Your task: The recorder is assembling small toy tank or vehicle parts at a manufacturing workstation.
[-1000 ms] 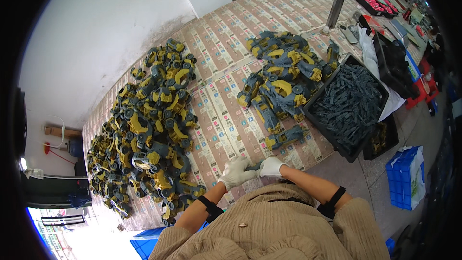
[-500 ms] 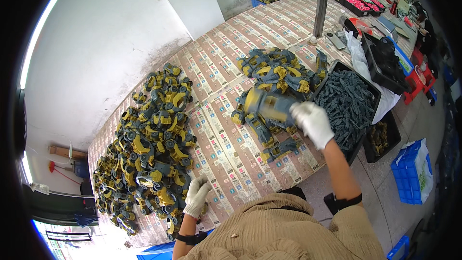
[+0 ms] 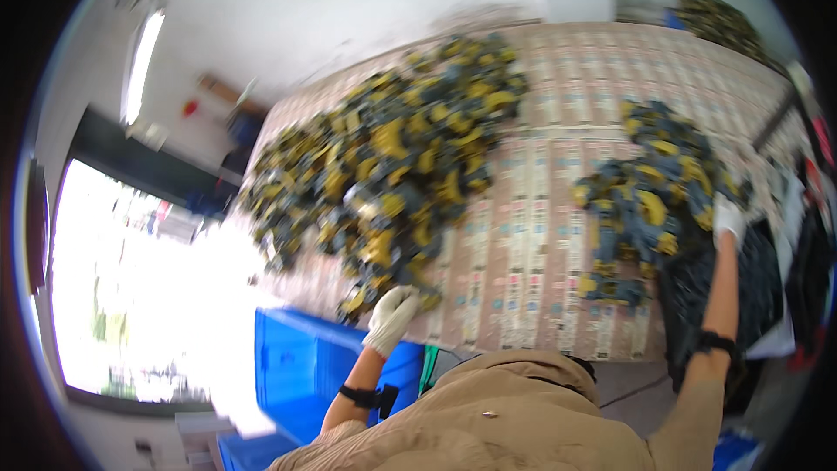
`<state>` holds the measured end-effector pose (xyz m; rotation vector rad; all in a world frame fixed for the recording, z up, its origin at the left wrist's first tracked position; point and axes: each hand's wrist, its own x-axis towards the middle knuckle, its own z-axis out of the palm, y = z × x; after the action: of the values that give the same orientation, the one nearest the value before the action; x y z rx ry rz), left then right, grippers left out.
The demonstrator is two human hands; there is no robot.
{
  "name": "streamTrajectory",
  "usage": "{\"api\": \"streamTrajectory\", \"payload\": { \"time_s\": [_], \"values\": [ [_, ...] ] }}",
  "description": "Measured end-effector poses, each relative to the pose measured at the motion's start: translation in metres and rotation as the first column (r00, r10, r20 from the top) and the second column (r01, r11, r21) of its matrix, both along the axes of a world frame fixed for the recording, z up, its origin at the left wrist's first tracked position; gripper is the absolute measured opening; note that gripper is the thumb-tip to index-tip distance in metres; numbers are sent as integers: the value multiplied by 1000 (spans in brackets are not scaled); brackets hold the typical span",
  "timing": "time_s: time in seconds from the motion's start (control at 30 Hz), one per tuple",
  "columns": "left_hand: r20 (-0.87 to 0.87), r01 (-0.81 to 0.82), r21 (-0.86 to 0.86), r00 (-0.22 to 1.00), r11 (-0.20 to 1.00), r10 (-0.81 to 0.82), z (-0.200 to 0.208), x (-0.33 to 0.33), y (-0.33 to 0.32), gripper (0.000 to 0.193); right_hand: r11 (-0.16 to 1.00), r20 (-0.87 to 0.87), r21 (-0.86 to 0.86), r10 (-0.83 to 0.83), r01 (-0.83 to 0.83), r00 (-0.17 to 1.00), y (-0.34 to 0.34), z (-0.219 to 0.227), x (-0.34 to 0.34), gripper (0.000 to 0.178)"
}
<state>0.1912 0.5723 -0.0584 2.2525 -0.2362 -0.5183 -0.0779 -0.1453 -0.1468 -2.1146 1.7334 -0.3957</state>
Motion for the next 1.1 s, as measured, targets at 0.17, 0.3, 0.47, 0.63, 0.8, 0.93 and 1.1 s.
{"api": "streamTrajectory", "payload": {
  "time_s": [0.17,0.3,0.47,0.63,0.8,0.93,1.1],
  "values": [
    [405,-538,78,787,839,467,-19,-23,51,40,987,-346,25,-139,158,928,8,18,-10,73],
    [524,-655,242,709,716,472,-25,-22,85,54,999,-120,-9,-42,41,992,51,35,-15,66],
    [608,-506,549,788,665,98,-27,12,97,68,992,352,-74,118,-98,929,152,65,-11,39],
    [274,-176,756,960,631,-59,-13,53,92,56,937,514,-66,326,-343,793,279,71,24,25],
    [380,-232,734,919,639,-102,9,40,81,48,901,495,57,350,-431,796,340,73,25,20],
    [279,-185,783,958,594,-70,41,22,45,55,905,476,190,255,-381,842,355,75,16,19],
    [174,65,662,956,746,-237,16,13,6,64,918,468,134,274,-373,840,366,66,12,20]
  ]
}}
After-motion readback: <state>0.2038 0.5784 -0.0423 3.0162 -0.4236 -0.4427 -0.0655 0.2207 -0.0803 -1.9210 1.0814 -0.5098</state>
